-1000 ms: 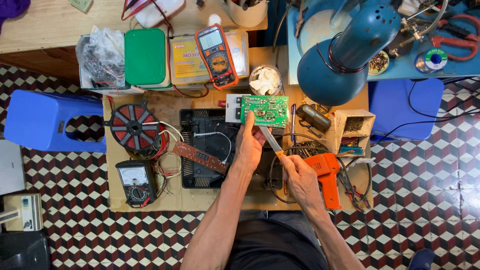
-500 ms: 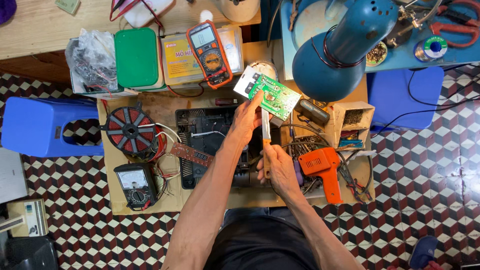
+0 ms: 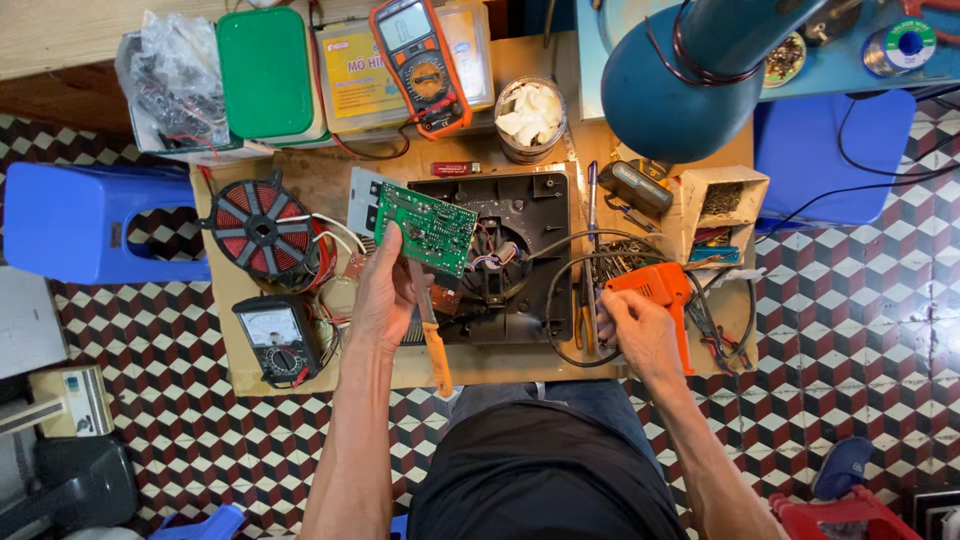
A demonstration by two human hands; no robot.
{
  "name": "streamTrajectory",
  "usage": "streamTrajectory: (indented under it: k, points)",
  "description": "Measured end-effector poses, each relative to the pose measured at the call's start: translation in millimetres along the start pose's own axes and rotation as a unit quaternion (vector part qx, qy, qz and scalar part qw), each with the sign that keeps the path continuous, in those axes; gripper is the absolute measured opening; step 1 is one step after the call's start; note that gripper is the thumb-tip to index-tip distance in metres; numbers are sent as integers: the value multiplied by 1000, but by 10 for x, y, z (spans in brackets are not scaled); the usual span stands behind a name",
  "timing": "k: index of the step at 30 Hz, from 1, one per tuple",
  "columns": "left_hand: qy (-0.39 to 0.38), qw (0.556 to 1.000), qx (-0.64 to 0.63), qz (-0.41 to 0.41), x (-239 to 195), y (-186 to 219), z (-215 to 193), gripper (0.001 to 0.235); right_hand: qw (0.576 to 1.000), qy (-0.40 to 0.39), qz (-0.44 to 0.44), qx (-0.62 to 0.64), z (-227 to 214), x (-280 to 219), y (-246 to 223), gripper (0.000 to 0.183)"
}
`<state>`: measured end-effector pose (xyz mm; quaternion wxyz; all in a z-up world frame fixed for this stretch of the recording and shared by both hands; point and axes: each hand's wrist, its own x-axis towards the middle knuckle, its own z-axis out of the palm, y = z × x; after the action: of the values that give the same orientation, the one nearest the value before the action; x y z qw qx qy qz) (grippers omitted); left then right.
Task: The person uses a hot air gun and a flat tool to work on a circuit board with a heatsink, repeatedly heating and scraping components. They flip the board to access both sides and continue applying heat and scraping motions throughout the clip.
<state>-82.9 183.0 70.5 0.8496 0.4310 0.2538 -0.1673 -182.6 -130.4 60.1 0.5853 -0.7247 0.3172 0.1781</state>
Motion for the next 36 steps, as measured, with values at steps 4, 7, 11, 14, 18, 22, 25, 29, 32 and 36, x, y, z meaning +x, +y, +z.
streamTrajectory:
  k: [4, 7, 11, 14, 18, 22, 25, 29, 32, 36]
  points:
    - [15, 999, 39, -26, -122, -207, -216, 33, 993, 59, -90, -53, 106, 74, -176, 32]
    - [9, 998, 49, -38, -191, -357, -277, 36, 976, 96, -173, -94, 240, 207, -307, 32]
    - [31, 997, 56, -38, -365, -285, -225, 37, 985, 63, -163, 11, 482, 761, -546, 35]
    - [42, 998, 44, -25, -600, -127, -141, 38, 981, 51, -185, -12, 667, 1370, -716, 41]
    - [39, 999, 11, 0, -840, -9, -42, 36, 985, 1, -173, 12, 832, 2094, -697, 43]
    - [38, 999, 32, -9, -941, -113, -41, 38, 990, -54, -117, 60, 852, 2482, -649, 38]
    - [46, 998, 27, -22, -910, -263, -107, 38, 983, -56, -171, 44, 867, 2415, -723, 42]
    - [55, 998, -18, -28, -1013, -480, -296, 39, 974, 44, -223, 6, 962, 1920, -978, 38]
    - [54, 998, -28, -18, -1090, -525, -330, 40, 967, 54, -247, -20, 852, 1327, -1228, 39]
    - [52, 998, -21, -33, -1171, -519, -324, 42, 977, -11, -211, -40, 678, 557, -1159, 33]
